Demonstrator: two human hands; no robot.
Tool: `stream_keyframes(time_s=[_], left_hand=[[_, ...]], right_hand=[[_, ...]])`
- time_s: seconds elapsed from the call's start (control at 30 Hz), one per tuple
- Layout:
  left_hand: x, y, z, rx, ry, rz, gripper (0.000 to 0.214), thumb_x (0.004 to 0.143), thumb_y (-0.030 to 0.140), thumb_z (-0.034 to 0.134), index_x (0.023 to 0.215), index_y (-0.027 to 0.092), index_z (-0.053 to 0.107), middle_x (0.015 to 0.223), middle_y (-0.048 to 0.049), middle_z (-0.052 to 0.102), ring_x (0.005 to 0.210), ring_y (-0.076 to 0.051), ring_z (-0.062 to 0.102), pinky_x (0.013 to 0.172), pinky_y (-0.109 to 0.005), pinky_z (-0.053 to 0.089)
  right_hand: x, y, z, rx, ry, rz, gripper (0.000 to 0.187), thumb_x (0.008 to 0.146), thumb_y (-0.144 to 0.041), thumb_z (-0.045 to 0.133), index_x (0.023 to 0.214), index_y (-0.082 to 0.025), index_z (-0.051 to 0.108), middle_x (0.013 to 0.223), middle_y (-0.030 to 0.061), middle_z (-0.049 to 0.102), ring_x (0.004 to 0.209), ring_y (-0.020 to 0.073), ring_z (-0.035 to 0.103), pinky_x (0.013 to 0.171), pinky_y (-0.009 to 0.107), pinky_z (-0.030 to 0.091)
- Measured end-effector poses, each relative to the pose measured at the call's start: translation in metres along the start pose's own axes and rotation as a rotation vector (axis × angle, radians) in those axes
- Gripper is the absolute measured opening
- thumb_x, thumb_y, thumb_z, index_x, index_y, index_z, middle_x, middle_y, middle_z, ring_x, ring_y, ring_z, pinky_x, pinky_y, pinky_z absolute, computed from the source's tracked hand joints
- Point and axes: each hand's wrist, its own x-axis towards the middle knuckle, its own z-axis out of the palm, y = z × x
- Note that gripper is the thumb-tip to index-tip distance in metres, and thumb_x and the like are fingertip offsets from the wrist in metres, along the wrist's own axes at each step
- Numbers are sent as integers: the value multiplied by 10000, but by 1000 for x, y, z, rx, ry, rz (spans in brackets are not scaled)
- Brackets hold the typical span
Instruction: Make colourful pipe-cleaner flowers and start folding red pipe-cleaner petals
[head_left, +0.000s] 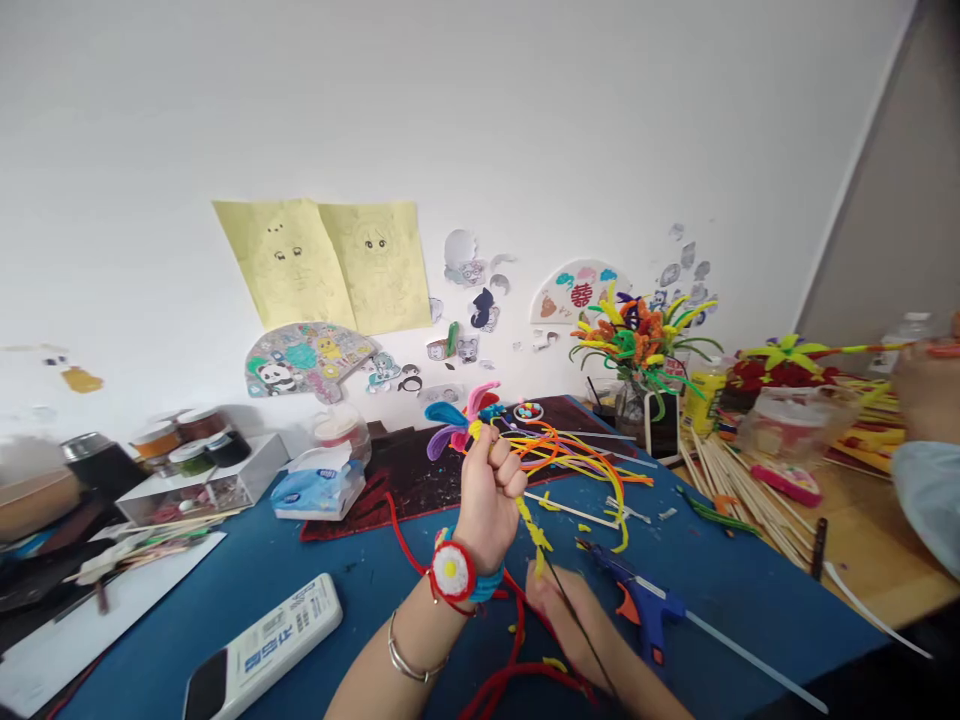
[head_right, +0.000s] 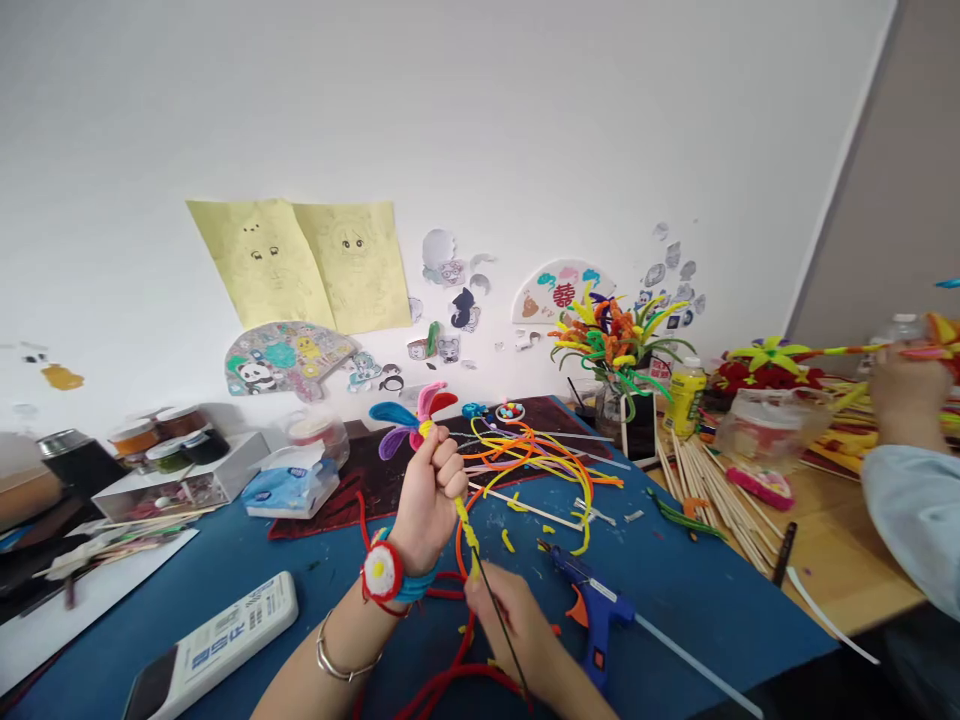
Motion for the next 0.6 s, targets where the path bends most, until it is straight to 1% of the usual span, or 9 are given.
stream_keyframes(time_s=[0.07, 0.13, 0.23, 0.3, 0.37, 0.4, 0.47, 0.57, 0.6], left_hand=[[0, -2, -1, 12, 19, 43, 273, 922, 248, 433, 679, 191, 324, 565, 87, 51, 423, -54, 10, 363, -200, 23], [0, -5, -1, 62, 40, 117, 284, 912, 242, 451, 671, 196, 308, 561, 87, 58, 424, -54, 16, 362, -194, 31], [-2, -8, 0, 163, 41, 262, 260, 902, 262, 473, 694, 205, 328, 548, 90, 82, 420, -55, 30, 354, -178, 59], [-4, -10, 1, 221, 11, 321, 234, 901, 298, 477, 722, 211, 353, 539, 93, 95, 415, -55, 35, 346, -167, 78], [-7, -10, 2, 269, -44, 341, 235, 894, 327, 488, 732, 214, 361, 526, 99, 110, 404, -50, 44, 341, -156, 97], [-9, -10, 3, 293, -80, 343, 241, 889, 336, 497, 732, 214, 362, 518, 102, 124, 396, -46, 54, 341, -150, 108], [-13, -9, 6, 352, -163, 318, 243, 880, 351, 513, 739, 213, 372, 503, 107, 160, 383, -38, 76, 342, -140, 125], [-18, -4, 11, 402, -264, 151, 235, 875, 356, 521, 752, 213, 381, 497, 109, 176, 374, -37, 82, 333, -133, 118], [-20, -2, 12, 386, -280, 80, 230, 879, 350, 516, 753, 214, 380, 498, 109, 163, 375, -39, 70, 329, -134, 107]], right_hand=[[-5, -3, 21, 60, 19, 5, 348, 959, -364, 258, 692, -197, 407, 653, -5, 439, 614, 132, 409, 594, 260, 331], [-7, -10, 34, 131, 59, 28, 358, 959, -383, 256, 693, -197, 407, 649, -1, 439, 616, 134, 416, 596, 264, 335], [-7, -19, 43, 300, 141, 87, 370, 953, -421, 261, 667, -208, 356, 605, -23, 371, 564, 123, 364, 546, 257, 319], [-7, -23, 42, 398, 229, 99, 379, 952, -436, 258, 653, -214, 327, 591, -35, 329, 538, 115, 326, 515, 251, 302], [-7, -28, 33, 425, 277, 113, 384, 950, -439, 267, 643, -215, 320, 587, -39, 317, 526, 110, 306, 501, 249, 287], [-7, -31, 25, 409, 272, 134, 384, 947, -439, 281, 639, -214, 321, 585, -41, 316, 524, 108, 299, 497, 249, 278], [-3, -38, 2, 336, 212, 192, 373, 938, -441, 316, 647, -208, 339, 591, -40, 327, 530, 107, 299, 498, 250, 269], [7, -42, -37, 172, 114, 186, 373, 935, -433, 327, 640, -206, 332, 591, -40, 329, 542, 110, 296, 501, 254, 247], [10, -42, -48, 112, 111, 167, 375, 937, -420, 325, 631, -205, 323, 586, -41, 322, 545, 111, 288, 508, 256, 243]])
